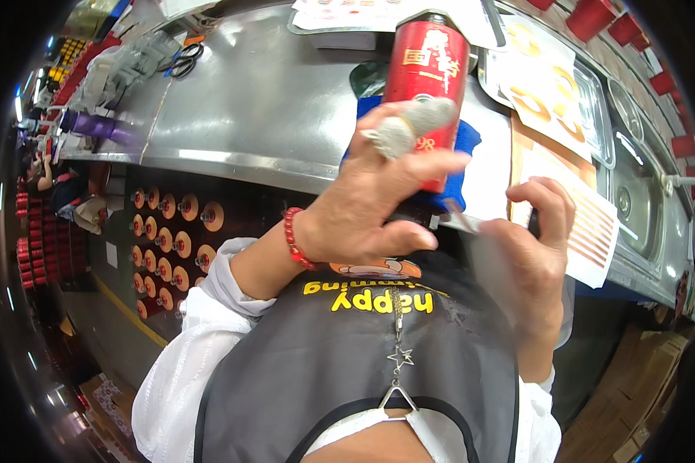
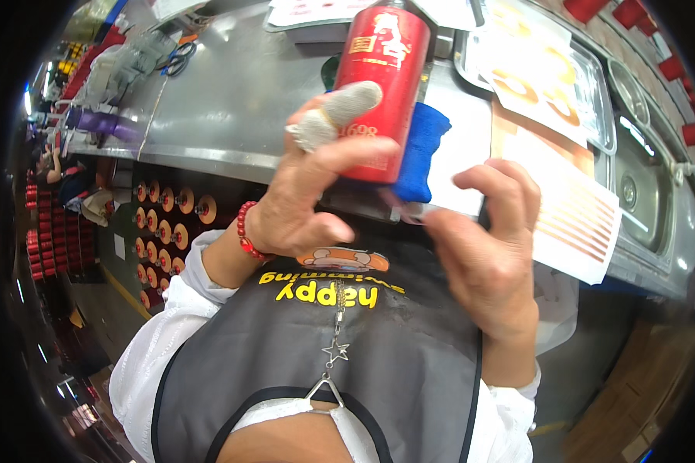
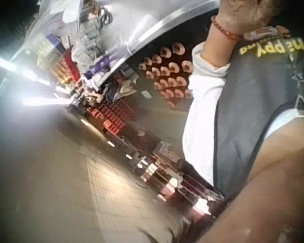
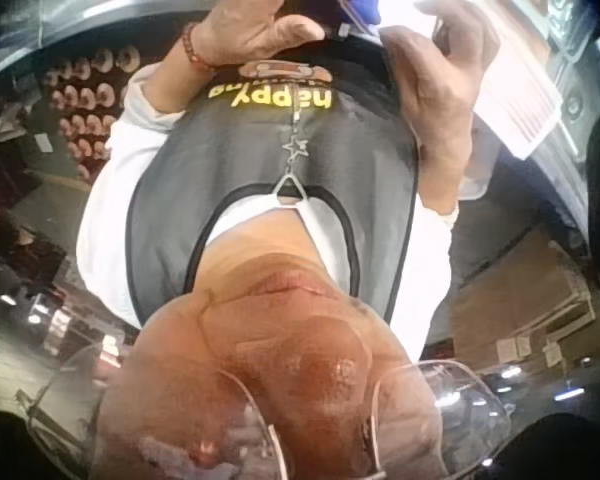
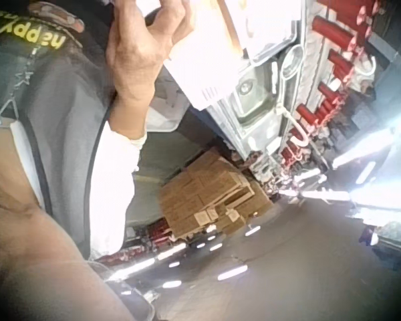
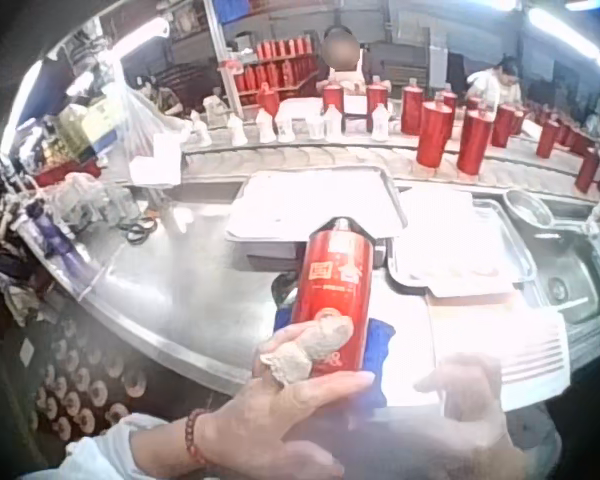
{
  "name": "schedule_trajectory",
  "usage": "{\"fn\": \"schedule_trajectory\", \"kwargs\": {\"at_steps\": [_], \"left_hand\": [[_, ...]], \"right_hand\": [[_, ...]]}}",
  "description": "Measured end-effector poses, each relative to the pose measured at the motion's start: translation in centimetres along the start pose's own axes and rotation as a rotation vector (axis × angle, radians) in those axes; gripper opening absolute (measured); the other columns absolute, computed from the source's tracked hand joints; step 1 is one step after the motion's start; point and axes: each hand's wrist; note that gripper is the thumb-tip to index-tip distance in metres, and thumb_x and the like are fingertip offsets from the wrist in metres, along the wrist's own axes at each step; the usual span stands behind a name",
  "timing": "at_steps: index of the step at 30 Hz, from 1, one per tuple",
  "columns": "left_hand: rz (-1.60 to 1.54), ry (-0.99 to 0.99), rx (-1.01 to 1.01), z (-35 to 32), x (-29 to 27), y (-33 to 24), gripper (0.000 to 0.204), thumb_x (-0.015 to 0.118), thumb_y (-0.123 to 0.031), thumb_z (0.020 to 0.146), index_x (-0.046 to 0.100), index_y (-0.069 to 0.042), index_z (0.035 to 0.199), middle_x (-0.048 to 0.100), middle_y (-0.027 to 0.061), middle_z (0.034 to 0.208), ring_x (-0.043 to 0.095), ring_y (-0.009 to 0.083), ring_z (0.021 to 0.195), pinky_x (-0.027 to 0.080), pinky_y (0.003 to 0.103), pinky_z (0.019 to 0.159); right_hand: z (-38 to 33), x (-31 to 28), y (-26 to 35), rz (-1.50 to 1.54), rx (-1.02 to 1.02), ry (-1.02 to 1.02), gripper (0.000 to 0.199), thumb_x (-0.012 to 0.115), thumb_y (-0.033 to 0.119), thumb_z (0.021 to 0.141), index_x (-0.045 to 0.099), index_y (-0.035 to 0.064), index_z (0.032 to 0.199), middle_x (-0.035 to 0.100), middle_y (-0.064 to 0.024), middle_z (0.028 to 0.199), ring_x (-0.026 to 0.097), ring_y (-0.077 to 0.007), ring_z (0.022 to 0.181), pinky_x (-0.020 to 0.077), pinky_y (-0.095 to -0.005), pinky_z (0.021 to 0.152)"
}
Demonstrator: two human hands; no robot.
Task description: The person repeatedly picks red cylindrical containers from a tray, places a circular cardboard piece on the top opening, wipes the surface with a green cloth, applies a printed label to the side, smooths it with a small wooden stick, and returns the container to the tray. The process is repeated for multiple containers.
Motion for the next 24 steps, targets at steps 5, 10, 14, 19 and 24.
{"fn": "schedule_trajectory", "kwargs": {"at_steps": [5,10,14,19,24], "left_hand": [[0.053,-0.003,-0.108,-1.0,-1.4,-0.2,0.020,0.070,-0.028,0.092,0.066,-0.008,0.090,0.055,0.0233,0.136,0.036,0.0408,0.132,0.024,0.047,0.113],[0.032,-0.133,-0.328,-2.7,-1.2,0.9,0.019,0.070,-0.025,0.092,0.063,-0.008,0.084,0.058,0.0213,0.129,0.045,0.0345,0.120,0.026,0.046,0.108],[-0.076,-0.161,-0.412,-2.9,-1.2,1.2,0.020,0.069,-0.024,0.093,0.062,-0.007,0.084,0.055,0.0238,0.139,0.045,0.0290,0.127,0.027,0.042,0.110],[-0.122,-0.150,-0.440,-3.2,-1.0,1.8,0.020,0.069,-0.023,0.092,0.061,-0.007,0.084,0.053,0.0244,0.140,0.044,0.0275,0.127,0.027,0.041,0.110],[-0.165,-0.160,-0.436,-3.2,-1.1,2.0,0.019,0.069,-0.022,0.092,0.061,-0.007,0.084,0.053,0.0238,0.140,0.043,0.0258,0.127,0.027,0.040,0.110]], "right_hand": [[3.3,2.2,1.1,0.140,0.021,0.043,0.016,0.076,0.002,0.075,0.066,0.0038,0.087,0.056,-0.0152,0.114,0.052,-0.0361,0.111,0.0417,-0.0446,0.095],[2.7,5.0,0.4,0.300,0.220,0.046,0.012,0.072,0.009,0.087,0.063,0.0012,0.086,0.056,-0.0186,0.112,0.052,-0.0337,0.108,0.0420,-0.0421,0.093],[2.8,5.9,0.2,0.348,0.284,0.037,0.018,0.072,0.014,0.089,0.062,0.0003,0.084,0.055,-0.0183,0.106,0.054,-0.0317,0.105,0.0443,-0.0404,0.089],[2.7,6.1,0.0,0.350,0.304,0.038,0.022,0.075,0.016,0.088,0.061,0.0006,0.083,0.054,-0.0172,0.104,0.054,-0.0301,0.103,0.0458,-0.0381,0.086],[2.6,6.1,0.0,0.361,0.317,0.043,0.023,0.077,0.016,0.087,0.060,0.0011,0.082,0.053,-0.0164,0.104,0.054,-0.0286,0.103,0.0461,-0.0366,0.085]]}}
Point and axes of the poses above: each hand's wrist, its own z-axis towards the middle knuckle, its own x-axis out of the palm, y = z × x
